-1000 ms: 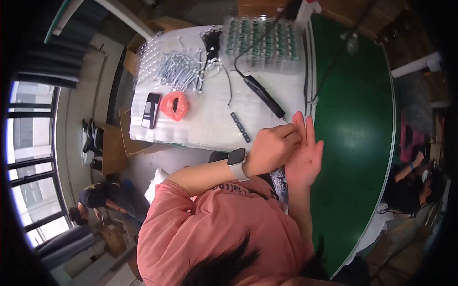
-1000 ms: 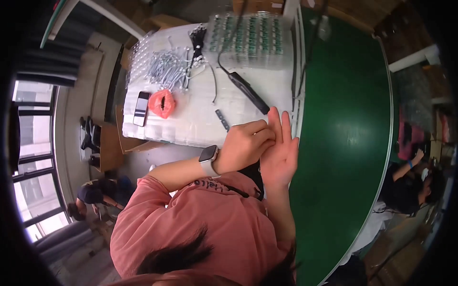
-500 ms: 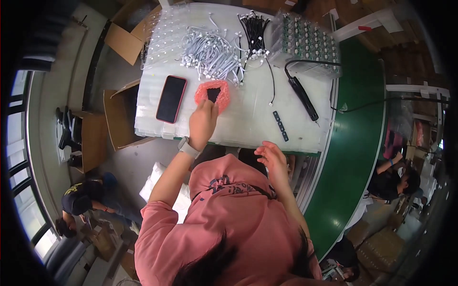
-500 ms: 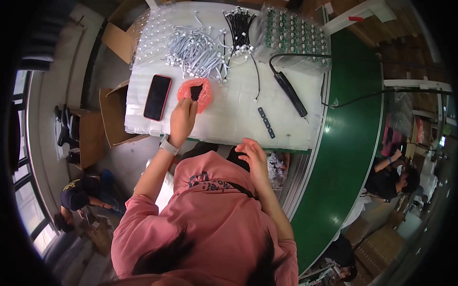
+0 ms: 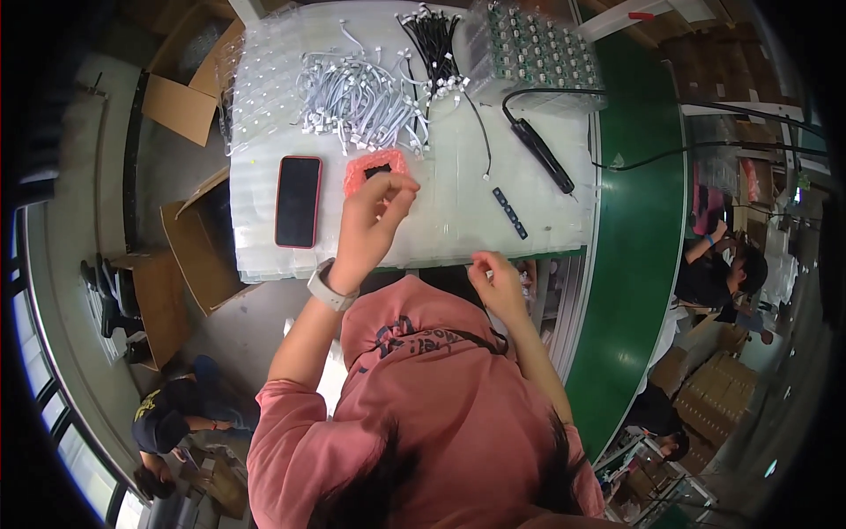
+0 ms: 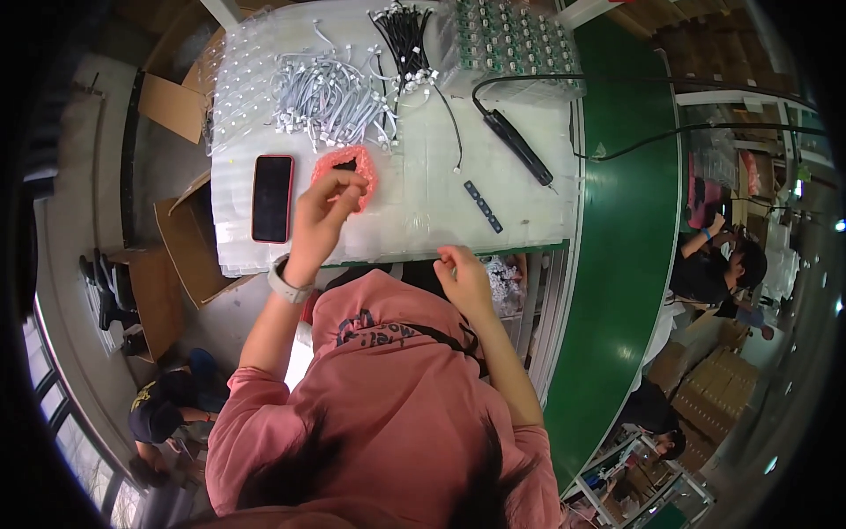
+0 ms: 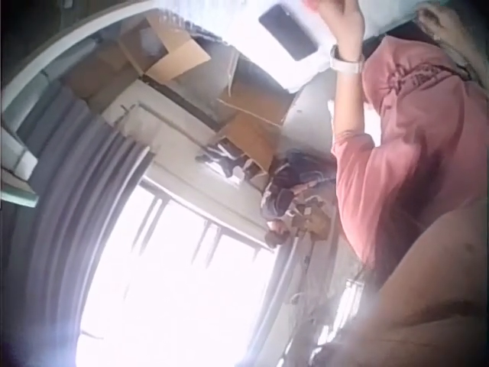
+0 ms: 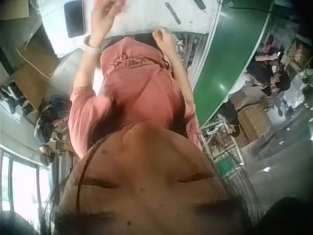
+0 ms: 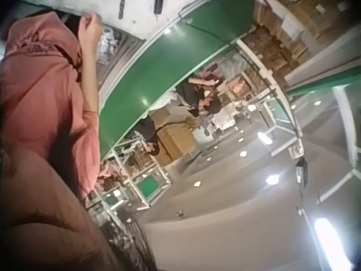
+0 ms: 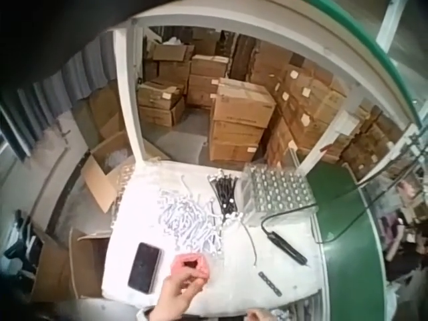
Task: Assembling circuit boards and components into plastic casings using an electric screwdriver.
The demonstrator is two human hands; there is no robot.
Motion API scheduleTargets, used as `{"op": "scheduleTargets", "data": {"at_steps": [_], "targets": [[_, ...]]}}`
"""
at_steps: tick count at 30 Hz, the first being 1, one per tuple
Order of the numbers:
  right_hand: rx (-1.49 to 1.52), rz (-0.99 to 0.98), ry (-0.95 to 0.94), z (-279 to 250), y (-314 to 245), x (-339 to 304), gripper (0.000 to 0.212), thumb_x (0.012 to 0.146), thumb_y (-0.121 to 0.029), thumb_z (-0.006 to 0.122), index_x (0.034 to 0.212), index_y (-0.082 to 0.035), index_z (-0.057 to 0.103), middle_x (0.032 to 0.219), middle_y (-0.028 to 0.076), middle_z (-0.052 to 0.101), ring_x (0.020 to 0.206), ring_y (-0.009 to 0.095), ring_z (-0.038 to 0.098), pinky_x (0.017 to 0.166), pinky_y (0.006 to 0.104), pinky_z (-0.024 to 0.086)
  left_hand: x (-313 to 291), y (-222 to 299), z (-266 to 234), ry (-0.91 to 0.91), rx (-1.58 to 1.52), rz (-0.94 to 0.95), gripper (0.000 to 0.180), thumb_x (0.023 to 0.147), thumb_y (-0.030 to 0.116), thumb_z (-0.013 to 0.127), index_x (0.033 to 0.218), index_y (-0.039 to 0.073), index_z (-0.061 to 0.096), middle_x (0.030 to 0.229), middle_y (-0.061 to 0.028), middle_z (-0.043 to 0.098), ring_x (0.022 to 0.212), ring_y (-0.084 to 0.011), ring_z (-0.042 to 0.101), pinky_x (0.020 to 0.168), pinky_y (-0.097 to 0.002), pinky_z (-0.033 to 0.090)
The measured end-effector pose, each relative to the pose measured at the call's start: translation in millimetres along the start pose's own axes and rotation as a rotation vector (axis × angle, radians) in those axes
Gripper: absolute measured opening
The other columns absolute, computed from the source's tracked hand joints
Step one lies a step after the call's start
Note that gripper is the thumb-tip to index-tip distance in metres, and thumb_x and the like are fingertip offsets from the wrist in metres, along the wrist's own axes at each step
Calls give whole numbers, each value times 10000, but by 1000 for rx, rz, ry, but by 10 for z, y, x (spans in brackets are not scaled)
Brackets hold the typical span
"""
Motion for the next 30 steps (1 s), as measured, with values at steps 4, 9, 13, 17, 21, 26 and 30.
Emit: {"op": "scheduleTargets", "data": {"at_steps": [4, 9, 13, 17, 21, 26, 30], "targets": [[-370, -3, 248, -589, 314, 613, 305, 789, -115, 646, 1077, -33, 588, 991, 156, 615, 881, 317, 612, 738, 384, 497, 73, 1524, -21, -346, -652, 266, 543, 958, 467, 449, 1249, 12, 500, 1123, -129, 614, 1059, -174, 546, 851, -269, 387], [-739, -191, 483, -1009, 397, 1547, 500, 767, -125, 654, 1243, -81, 503, 1153, 150, 559, 1049, 334, 564, 833, 398, 493, -725, 2254, -99, -456, -770, 471, 519, 950, 448, 423, 1238, 21, 485, 1154, -132, 617, 1110, -169, 540, 880, -301, 382], [-876, 76, 408, -1061, 662, 1917, 569, 759, -160, 672, 1294, -152, 478, 1147, 131, 559, 1063, 337, 562, 843, 414, 500, -1355, 2563, -423, -525, -838, 618, 386, 945, 342, 436, 1174, 43, 517, 1164, -105, 629, 1130, -152, 547, 890, -338, 396], [-930, 171, 330, -1099, 748, 2095, 600, 755, -157, 660, 1322, -217, 476, 1091, 137, 569, 1002, 359, 585, 801, 436, 518, -1862, 2768, -789, -537, -887, 763, 261, 941, 236, 448, 1110, 64, 549, 1173, -78, 641, 1150, -135, 553, 900, -375, 409], [-916, 132, 280, -1195, 747, 2203, 598, 755, -152, 648, 1321, -256, 489, 1045, 146, 573, 963, 366, 601, 784, 444, 525, -1771, 2978, -857, -572, -969, 936, 167, 936, 130, 461, 1045, 86, 580, 1182, -51, 653, 1171, -118, 559, 910, -412, 422], [-839, 106, 239, -1178, 872, 2230, 565, 704, -163, 669, 1250, -254, 555, 1025, 141, 584, 931, 334, 622, 780, 445, 528, -1472, 3236, -314, -961, -1080, 1093, 169, 928, 46, 453, 983, 22, 611, 1126, -120, 650, 1119, -202, 585, 888, -472, 457], [-698, 76, 257, -1257, 874, 1999, 550, 630, -172, 708, 1169, -217, 609, 969, 126, 609, 909, 310, 628, 776, 415, 527, -1686, 2737, -199, -1409, -741, 1041, 331, 972, 115, 401, 997, -124, 628, 1013, -300, 623, 988, -406, 626, 862, -550, 486]]}}
Point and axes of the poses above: each hand's wrist, its own x-axis towards the middle knuckle, its own z-axis out of the palm, y = z × x, the point moved 8 cm from there along x, towards the middle knuckle
